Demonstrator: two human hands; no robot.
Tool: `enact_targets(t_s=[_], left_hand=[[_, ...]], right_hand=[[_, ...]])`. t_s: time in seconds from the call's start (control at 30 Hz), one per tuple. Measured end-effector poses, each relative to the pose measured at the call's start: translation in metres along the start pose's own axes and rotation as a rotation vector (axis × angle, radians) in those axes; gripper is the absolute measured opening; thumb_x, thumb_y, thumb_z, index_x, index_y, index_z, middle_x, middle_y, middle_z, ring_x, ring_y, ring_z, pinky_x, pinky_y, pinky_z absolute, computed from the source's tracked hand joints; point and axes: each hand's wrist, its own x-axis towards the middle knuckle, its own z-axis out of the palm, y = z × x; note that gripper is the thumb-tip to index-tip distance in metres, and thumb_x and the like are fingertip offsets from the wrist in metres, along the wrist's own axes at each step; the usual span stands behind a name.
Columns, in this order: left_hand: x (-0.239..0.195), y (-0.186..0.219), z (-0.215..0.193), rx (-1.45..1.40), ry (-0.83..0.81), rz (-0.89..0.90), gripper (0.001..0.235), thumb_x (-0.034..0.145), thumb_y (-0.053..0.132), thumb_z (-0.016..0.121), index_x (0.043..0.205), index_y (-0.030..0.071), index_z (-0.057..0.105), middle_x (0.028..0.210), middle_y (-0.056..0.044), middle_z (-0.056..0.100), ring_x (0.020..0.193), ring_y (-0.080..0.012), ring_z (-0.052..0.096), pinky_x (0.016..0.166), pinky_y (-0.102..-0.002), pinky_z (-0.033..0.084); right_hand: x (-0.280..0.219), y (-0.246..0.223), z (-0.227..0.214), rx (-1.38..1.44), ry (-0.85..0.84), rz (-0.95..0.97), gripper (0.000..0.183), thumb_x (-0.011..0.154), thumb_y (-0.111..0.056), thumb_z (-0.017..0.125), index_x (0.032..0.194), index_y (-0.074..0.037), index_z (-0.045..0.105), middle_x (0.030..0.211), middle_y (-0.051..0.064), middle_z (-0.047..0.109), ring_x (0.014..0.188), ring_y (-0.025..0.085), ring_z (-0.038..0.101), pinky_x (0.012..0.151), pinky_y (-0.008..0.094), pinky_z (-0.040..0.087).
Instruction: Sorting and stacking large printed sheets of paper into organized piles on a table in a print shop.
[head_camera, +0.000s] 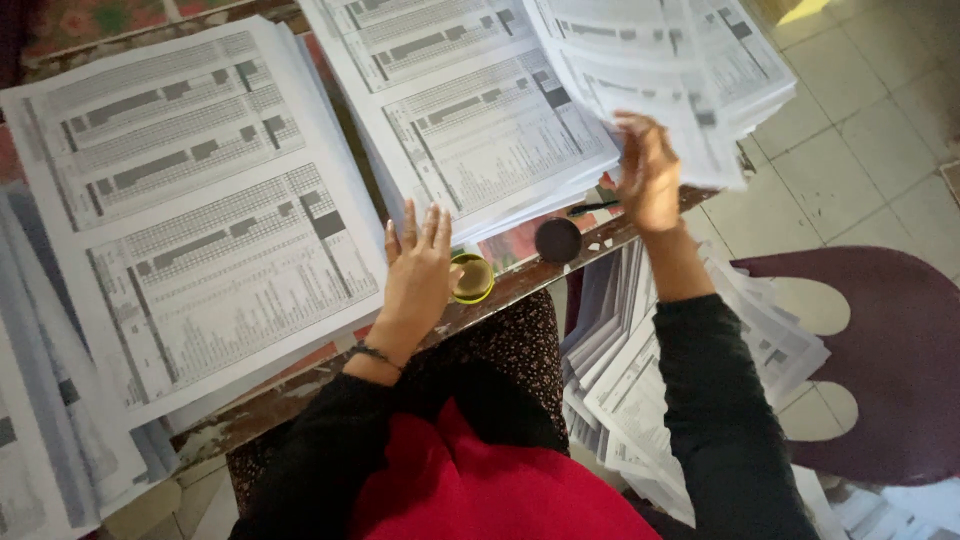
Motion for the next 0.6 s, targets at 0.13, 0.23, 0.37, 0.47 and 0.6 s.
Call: enact_targets(t_s=[0.13, 0.23, 0.37, 0.47, 0.6], left_hand=[[-0.005, -0.006, 0.019, 0.072, 0.088, 0.059, 0.045, 0.084, 0.017, 0.081, 0.126, 0.013, 0.067, 0.132, -0.008, 0.064, 0.139, -0.0324, 0.050, 0.123, -0.064, 0.020], [-0.009, -0.008, 0.005, -0.022, 0.292, 0.087, 0.015, 0.090, 0.017, 0.075, 0.104, 0.015, 0.072, 0.103, -0.004, 0.074, 0.118, -0.0266, 0.070, 0.121, -0.066, 0.026], [-0.020, -0.017, -0.019, -0.161, 0.450, 0.074, 0.033, 0.088, 0.021, 0.079, 0.120, 0.017, 0.070, 0.123, -0.003, 0.074, 0.126, -0.0249, 0.066, 0.122, -0.060, 0.031], [-0.057, -0.045, -0.061, -0.256, 0.329, -0.052, 0.079, 0.090, 0.037, 0.080, 0.156, 0.009, 0.047, 0.160, -0.018, 0.048, 0.150, -0.0373, 0.041, 0.124, -0.058, 0.023], [-0.138, -0.102, -0.104, 0.072, 0.043, -0.315, 0.107, 0.073, 0.058, 0.083, 0.159, 0.008, 0.043, 0.166, -0.020, 0.039, 0.156, -0.0393, 0.029, 0.124, -0.063, 0.020]], right_hand=[[0.011, -0.127, 0.017, -0.157, 0.004, -0.153, 0.023, 0.106, 0.002, 0.054, 0.125, 0.010, 0.066, 0.112, 0.021, 0.067, 0.115, 0.036, 0.066, 0.099, 0.040, 0.053], [-0.005, -0.169, 0.048, 0.012, -0.063, -0.274, 0.033, 0.095, -0.010, 0.068, 0.123, 0.009, 0.068, 0.116, 0.018, 0.068, 0.118, 0.034, 0.066, 0.105, 0.040, 0.053], [-0.019, -0.200, 0.064, 0.092, -0.295, -0.306, 0.035, 0.085, -0.018, 0.079, 0.116, -0.006, 0.068, 0.114, 0.011, 0.069, 0.110, 0.037, 0.070, 0.090, 0.046, 0.059], [-0.034, -0.153, 0.106, -0.072, -0.196, -0.229, 0.027, 0.081, -0.002, 0.068, 0.108, -0.005, 0.065, 0.087, 0.015, 0.062, 0.072, 0.041, 0.070, 0.065, 0.053, 0.056], [0.032, -0.202, 0.065, 0.163, 0.035, -0.072, 0.015, 0.094, 0.008, 0.058, 0.104, -0.002, 0.062, 0.084, 0.019, 0.068, 0.078, 0.045, 0.072, 0.068, 0.045, 0.056]])
